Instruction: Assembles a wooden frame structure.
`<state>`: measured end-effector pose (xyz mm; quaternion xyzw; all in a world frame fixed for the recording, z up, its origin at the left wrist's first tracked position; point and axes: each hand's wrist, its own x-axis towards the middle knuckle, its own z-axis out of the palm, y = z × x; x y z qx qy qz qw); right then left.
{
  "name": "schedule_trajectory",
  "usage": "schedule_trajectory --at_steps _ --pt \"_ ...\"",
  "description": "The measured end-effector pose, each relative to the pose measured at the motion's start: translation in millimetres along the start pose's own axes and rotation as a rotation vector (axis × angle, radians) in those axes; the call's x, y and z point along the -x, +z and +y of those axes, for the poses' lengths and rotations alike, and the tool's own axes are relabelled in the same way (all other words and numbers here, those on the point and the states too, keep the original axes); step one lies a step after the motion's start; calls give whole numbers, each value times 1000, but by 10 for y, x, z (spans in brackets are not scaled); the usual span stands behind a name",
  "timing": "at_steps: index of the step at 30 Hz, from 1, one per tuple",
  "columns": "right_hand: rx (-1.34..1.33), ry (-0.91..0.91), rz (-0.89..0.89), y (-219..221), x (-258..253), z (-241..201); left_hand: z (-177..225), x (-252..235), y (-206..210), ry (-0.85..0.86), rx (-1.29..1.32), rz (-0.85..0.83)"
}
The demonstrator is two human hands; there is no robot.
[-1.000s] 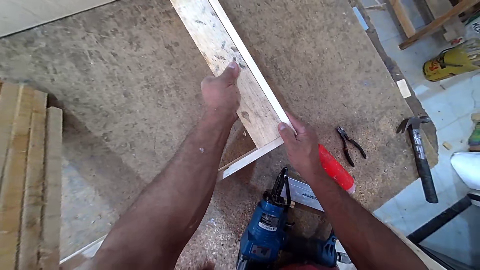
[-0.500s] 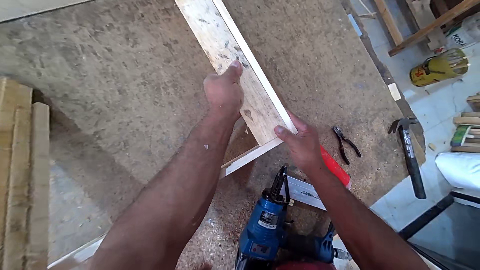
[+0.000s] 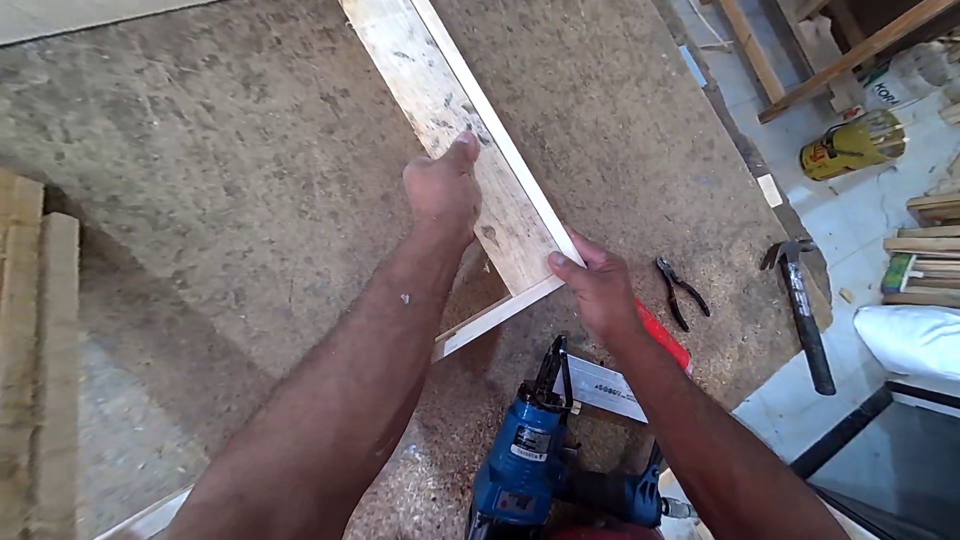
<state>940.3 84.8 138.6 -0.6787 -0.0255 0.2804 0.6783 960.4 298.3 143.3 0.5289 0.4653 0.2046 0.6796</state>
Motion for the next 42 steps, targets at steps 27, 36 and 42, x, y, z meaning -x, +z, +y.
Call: schedule_trajectory --at_steps 27,36,42 --pt "387 -198 112 11 45 67 3 49 -5 6 22 8" --pt "466 -360 228 98 67 161 -45 55 -20 51 88 -70" --pt "360 -228 167 -36 33 70 -58 76 -61 85 -12 -144"
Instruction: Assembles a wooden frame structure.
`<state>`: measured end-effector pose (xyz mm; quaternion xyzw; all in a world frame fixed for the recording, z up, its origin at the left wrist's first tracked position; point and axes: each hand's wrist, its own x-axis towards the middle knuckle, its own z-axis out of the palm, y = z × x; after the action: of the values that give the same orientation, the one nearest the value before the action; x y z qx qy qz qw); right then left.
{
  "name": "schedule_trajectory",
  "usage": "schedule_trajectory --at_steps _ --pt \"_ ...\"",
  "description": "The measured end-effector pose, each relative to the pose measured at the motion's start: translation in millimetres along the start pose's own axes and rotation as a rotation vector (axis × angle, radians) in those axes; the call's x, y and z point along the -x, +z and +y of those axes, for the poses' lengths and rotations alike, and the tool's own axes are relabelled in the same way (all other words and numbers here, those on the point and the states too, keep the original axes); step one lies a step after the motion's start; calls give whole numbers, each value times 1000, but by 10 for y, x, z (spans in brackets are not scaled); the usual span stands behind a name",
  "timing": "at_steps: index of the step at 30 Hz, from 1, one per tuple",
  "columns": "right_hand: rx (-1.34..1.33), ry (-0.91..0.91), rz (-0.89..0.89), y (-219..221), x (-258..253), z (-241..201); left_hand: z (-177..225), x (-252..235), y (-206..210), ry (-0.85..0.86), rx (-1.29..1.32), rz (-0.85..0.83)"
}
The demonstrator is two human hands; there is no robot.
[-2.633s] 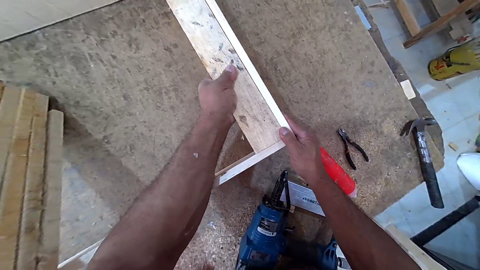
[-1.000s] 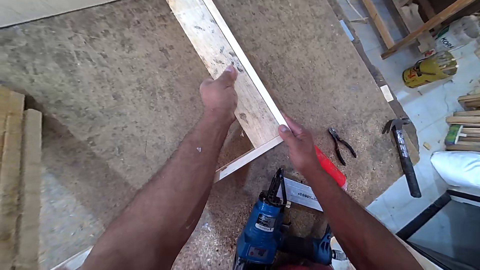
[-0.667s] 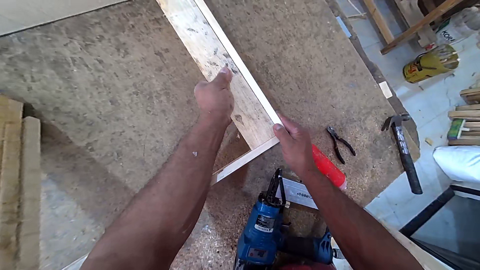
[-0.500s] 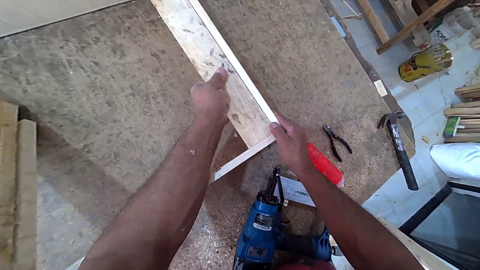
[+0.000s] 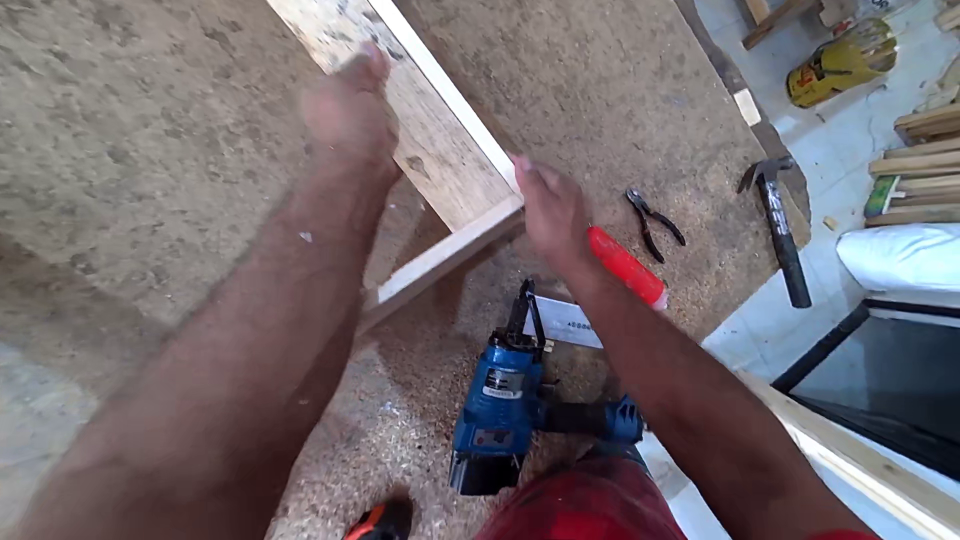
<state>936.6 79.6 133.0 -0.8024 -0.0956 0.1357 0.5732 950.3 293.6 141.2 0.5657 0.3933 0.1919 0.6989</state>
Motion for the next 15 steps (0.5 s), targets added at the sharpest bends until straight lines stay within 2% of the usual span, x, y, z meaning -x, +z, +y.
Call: schedule_trajectory --at_steps 2,3,5,7,9,11,12,13,15 --pt "-10 48 -52 -284 182 33 4 6 5 19 -31 -21" --pt "97 10 -84 -486 399 54 -11 -45 7 31 -44 -29" --pt "371 -44 -177 -879 1100 136 -184 -310 -67 30 -4 -32" --pt "534 35 -376 -1093 1850 326 -305 -510 -124 52 13 -41" --pt "576 58 -538 -1098 2527 585 -368 -616 -179 130 -167 -4" --pt "579 -16 -520 -1076 3011 713 -403 -668 -280 321 -498 83" --pt "565 1 -519 -1115 3154 701 -353 -542 -361 471 -633 89" --pt "536 71 -541 -1183 3259 664 -222 -166 -392 595 -728 62" --pt "498 265 -595 -1378 3333 629 69 1223 -207 690 -846 -108"
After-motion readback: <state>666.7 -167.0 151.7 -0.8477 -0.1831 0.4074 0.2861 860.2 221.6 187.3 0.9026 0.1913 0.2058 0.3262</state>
